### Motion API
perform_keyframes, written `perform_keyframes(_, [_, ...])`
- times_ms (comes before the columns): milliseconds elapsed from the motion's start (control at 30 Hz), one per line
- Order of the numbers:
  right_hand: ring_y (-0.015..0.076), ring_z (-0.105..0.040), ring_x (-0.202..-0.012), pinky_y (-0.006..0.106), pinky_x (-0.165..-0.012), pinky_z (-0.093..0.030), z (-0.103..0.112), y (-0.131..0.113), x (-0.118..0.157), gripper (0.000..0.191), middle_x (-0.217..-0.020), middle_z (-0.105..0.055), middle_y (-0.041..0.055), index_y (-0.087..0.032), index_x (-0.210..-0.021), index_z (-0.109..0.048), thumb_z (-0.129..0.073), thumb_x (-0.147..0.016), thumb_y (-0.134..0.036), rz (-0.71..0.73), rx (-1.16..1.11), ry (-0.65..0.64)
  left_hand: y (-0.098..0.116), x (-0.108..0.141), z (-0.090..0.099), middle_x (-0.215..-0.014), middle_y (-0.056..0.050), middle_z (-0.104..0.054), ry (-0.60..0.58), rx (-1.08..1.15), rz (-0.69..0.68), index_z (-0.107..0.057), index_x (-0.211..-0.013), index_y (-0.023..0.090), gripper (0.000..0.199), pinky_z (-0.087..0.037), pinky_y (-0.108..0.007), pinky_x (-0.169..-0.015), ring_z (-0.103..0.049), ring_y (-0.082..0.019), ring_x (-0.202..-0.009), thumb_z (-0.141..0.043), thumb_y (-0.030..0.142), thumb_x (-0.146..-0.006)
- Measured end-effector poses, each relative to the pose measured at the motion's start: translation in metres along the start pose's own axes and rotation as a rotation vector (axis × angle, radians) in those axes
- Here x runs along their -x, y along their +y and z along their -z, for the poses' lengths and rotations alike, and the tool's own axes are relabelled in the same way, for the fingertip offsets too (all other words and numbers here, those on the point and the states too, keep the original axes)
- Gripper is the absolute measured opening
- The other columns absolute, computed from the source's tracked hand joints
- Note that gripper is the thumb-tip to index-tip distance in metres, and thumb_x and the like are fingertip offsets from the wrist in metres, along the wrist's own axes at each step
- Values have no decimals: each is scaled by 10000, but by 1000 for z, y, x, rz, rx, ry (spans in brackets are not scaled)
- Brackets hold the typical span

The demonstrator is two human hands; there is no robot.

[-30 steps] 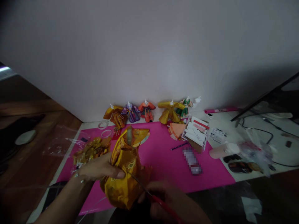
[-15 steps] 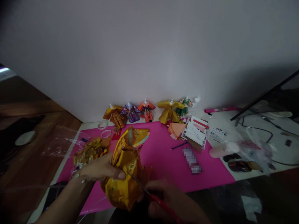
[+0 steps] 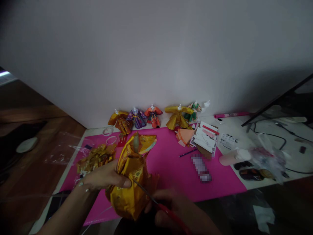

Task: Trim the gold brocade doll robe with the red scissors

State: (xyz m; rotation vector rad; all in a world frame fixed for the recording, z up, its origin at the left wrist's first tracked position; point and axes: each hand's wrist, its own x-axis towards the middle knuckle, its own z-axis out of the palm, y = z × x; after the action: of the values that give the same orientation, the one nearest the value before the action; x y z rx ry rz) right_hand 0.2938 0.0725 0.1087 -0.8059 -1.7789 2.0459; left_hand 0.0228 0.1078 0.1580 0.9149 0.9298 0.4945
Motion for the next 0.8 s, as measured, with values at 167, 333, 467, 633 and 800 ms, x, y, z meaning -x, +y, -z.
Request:
perform_keyframes(167, [200, -589, -786, 306, -722, -491, 0, -3, 0, 532, -896, -649, 43, -235, -1083, -707, -585, -861, -703, 3, 24, -5, 2, 1, -1, -831, 7, -725, -22, 1, -18, -694, -951, 176, 391, -494, -283, -715, -634, -184, -775, -819, 205, -582])
perform_keyframes(333, [183, -544, -721, 281, -655, -453, -2, -13, 0, 516, -838, -616, 27, -239, -1041, -700, -583, -849, -703, -56, 37, -4, 1, 1, 0, -876, 14, -726, 3, -6, -22, -669, -1026, 182, 479, -495, -286, -730, -634, -179, -782, -833, 199, -576])
perform_keyframes(467, [199, -564, -804, 300, -729, -466, -2, -13, 1, 458, -929, -643, 35, -249, -1042, -692, -598, -860, -658, -52, -2, 5, 0, 1, 1, -878, 4, -732, -10, 6, -8, -670, -1017, 176, 478, -497, -288, -720, -639, -184, -778, -840, 205, -572])
perform_keyframes(633, [200, -547, -777, 293, -697, -448, -1, -10, -2, 541, -885, -610, 37, -230, -1032, -686, -599, -816, -719, -55, -13, -11, 0, 0, 1, -827, 14, -735, -23, 12, -17, -678, -991, 170, 444, -502, -283, -733, -641, -176, -766, -849, 236, -587])
perform_keyframes(800, [191, -544, -768, 284, -700, -454, -1, -3, -2, 529, -856, -598, 32, -244, -1039, -687, -588, -830, -719, -45, -46, -20, -1, -1, 2, -812, 27, -742, -12, 0, -34, -681, -1000, 180, 451, -512, -263, -709, -648, -164, -744, -848, 218, -583])
